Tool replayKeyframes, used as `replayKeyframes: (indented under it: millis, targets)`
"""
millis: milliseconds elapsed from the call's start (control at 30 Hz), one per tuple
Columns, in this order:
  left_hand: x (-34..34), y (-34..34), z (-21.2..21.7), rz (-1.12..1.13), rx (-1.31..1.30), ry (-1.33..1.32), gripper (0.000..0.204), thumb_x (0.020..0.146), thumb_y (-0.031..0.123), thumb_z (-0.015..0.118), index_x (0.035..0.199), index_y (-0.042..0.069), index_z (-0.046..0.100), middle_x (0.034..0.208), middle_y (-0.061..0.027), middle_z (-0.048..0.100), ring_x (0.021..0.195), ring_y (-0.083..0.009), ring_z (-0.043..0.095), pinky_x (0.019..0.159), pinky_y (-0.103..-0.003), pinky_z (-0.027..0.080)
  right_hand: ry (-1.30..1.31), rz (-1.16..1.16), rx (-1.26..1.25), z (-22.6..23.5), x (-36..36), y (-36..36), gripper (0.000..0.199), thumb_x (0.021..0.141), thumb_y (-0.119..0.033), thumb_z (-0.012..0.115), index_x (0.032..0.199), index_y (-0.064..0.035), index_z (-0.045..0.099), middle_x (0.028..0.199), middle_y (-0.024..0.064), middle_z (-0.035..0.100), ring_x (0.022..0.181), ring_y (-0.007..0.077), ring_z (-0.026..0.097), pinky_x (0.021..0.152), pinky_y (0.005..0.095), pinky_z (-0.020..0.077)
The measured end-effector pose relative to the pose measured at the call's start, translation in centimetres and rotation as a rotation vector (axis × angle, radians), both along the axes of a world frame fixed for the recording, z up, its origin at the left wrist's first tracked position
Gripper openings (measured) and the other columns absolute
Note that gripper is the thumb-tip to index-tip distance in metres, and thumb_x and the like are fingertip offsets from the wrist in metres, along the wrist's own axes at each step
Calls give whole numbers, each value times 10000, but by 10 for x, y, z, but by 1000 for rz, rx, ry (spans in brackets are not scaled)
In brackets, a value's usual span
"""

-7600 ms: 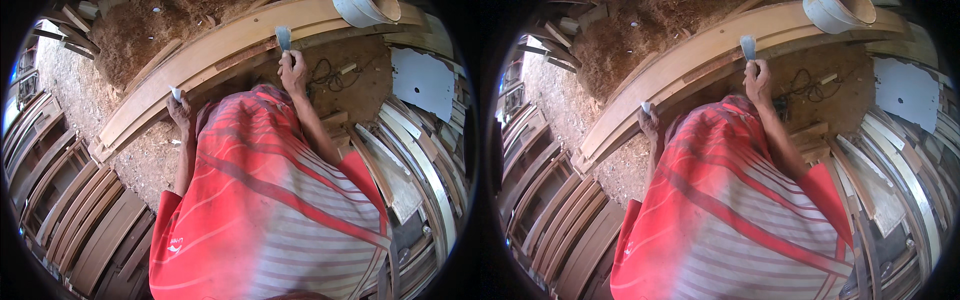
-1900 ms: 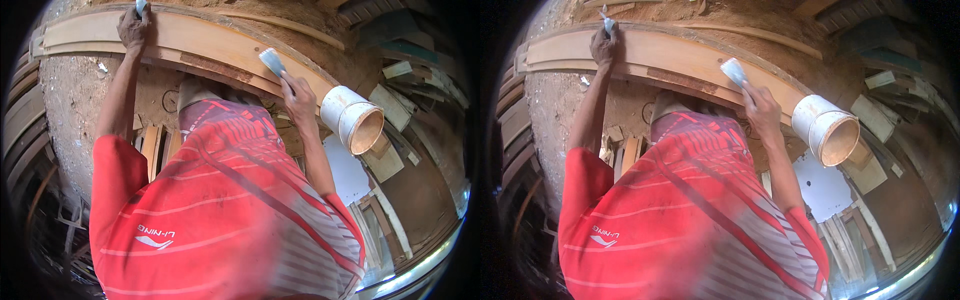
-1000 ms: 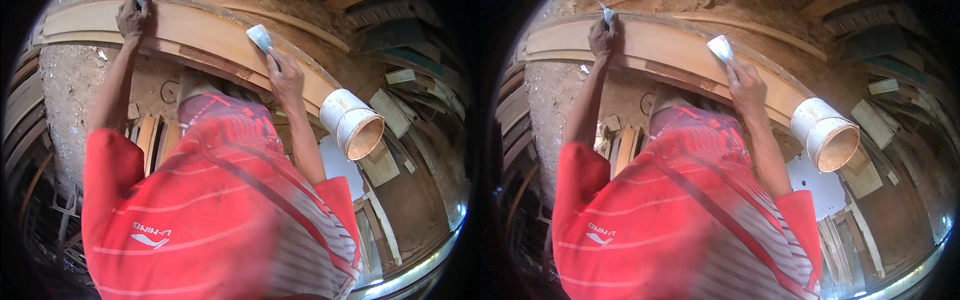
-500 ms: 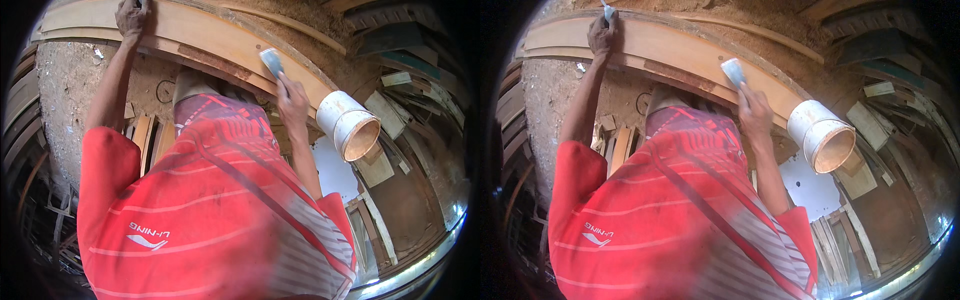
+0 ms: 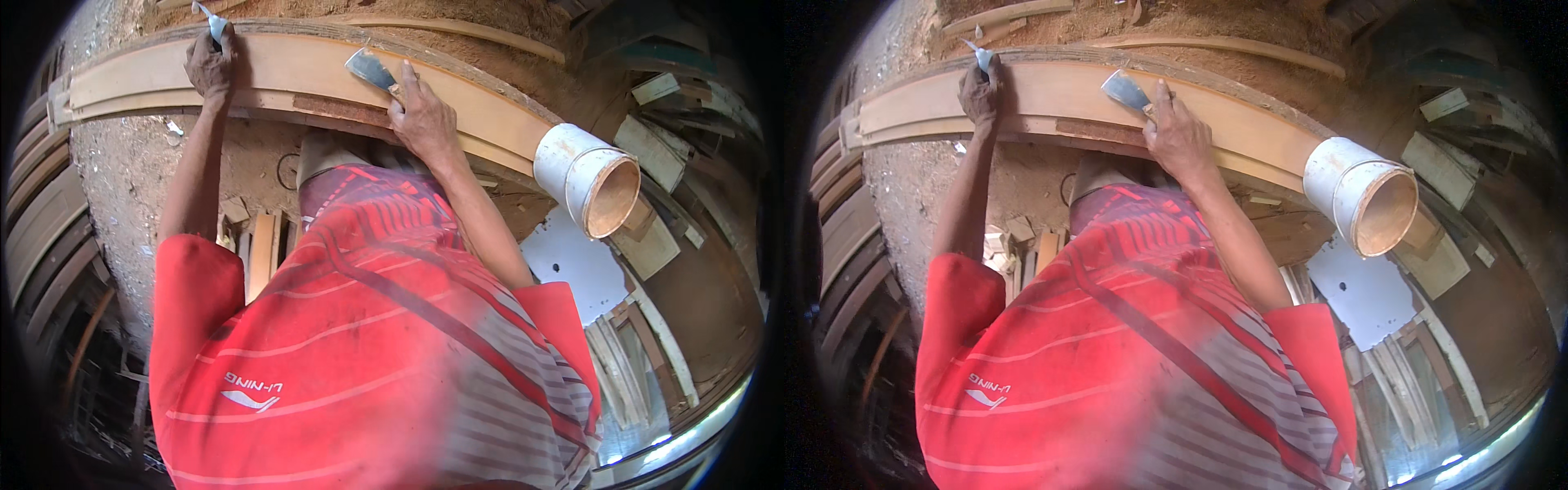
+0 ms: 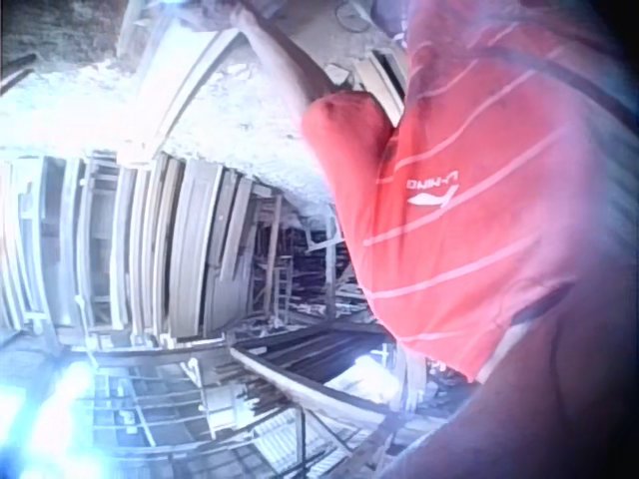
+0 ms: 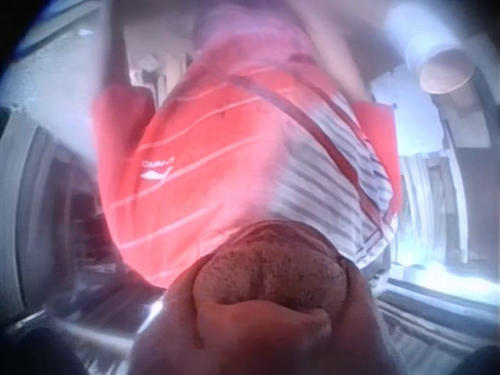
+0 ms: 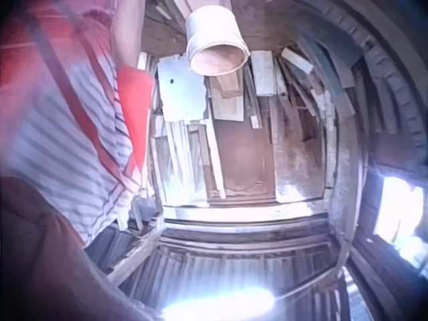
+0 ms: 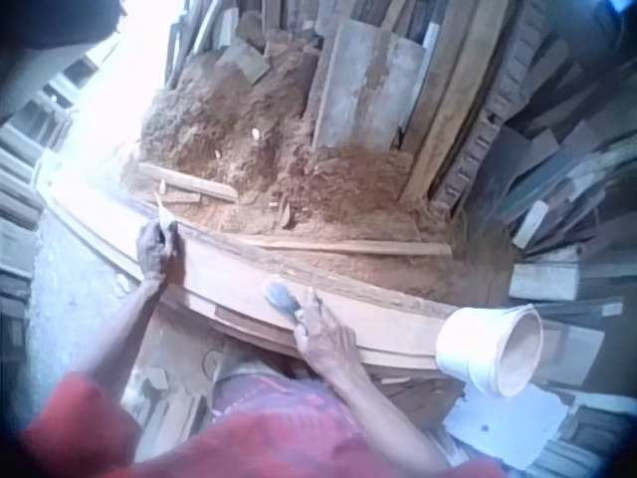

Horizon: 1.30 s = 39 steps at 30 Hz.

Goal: The person applies wood filler from a squeeze bottle to a wooden plank, smooths it into a groove with a putty knife, and then places a bucket on the plank.

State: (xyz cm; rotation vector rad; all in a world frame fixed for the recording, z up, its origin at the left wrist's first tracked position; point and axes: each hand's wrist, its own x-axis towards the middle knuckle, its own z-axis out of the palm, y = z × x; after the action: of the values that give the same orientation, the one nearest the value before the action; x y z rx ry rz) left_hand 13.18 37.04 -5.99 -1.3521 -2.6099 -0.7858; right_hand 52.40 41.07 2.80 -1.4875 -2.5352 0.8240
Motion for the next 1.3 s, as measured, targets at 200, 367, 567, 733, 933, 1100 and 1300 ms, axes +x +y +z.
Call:
replayKeyframes:
  millis: [200,367,567,733,933,1100,1300]
  targets:
    - [-8,-4,-11,-18,-32,55,373,936,498,696,986,129,719,912,-92,737,975,-344,661,826,-499,507,-31,-112,-81,-3,2,-32,777,866,-206,638,1562,-20,348,907,251,698,821,441,708,738,569,572]
    - [-7,-2,-1,-18,-87,-6,357,947,474,684,1011,123,705,948,-99,724,1017,-356,639,866,-505,489,-57,-281,-119,2,-11,-35,772,887,-227,630,1577,-48,334,921,252,707,838,447,711,754,581,565]
    - [-3,-2,7,-97,-126,-6,350,990,437,621,1049,98,684,985,-152,702,1031,-385,618,898,-517,474,-146,-459,-144,8,-33,-43,715,947,-279,597,1581,-82,332,943,269,704,841,468,703,773,586,560]
    - [-10,-10,12,-332,62,-142,226,985,300,660,970,75,644,901,-137,669,961,-364,618,823,-509,469,56,-550,-48,14,-76,-88,599,1022,-237,505,1573,-75,337,1035,320,660,872,514,683,780,596,558]
    - [-36,-18,29,-594,-99,-185,170,983,209,660,1048,57,626,981,-140,661,1011,-352,609,898,-498,411,-86,-843,8,12,-115,-110,545,1021,-198,512,1541,-71,411,1049,324,652,926,514,658,779,573,547]
    - [-44,-19,23,-646,-55,-189,215,984,215,658,1125,60,610,1063,-149,660,1092,-361,588,971,-520,365,-188,-855,19,26,-126,-86,506,1013,-188,496,1497,-43,466,1045,356,654,994,518,648,827,584,515]
    - [-52,-20,23,-661,-147,-194,303,1003,239,613,1231,39,621,1149,-181,673,1140,-391,589,969,-527,412,-190,-963,-44,11,-116,-80,523,1003,-173,497,1503,-27,447,1005,336,681,963,512,668,796,585,530]
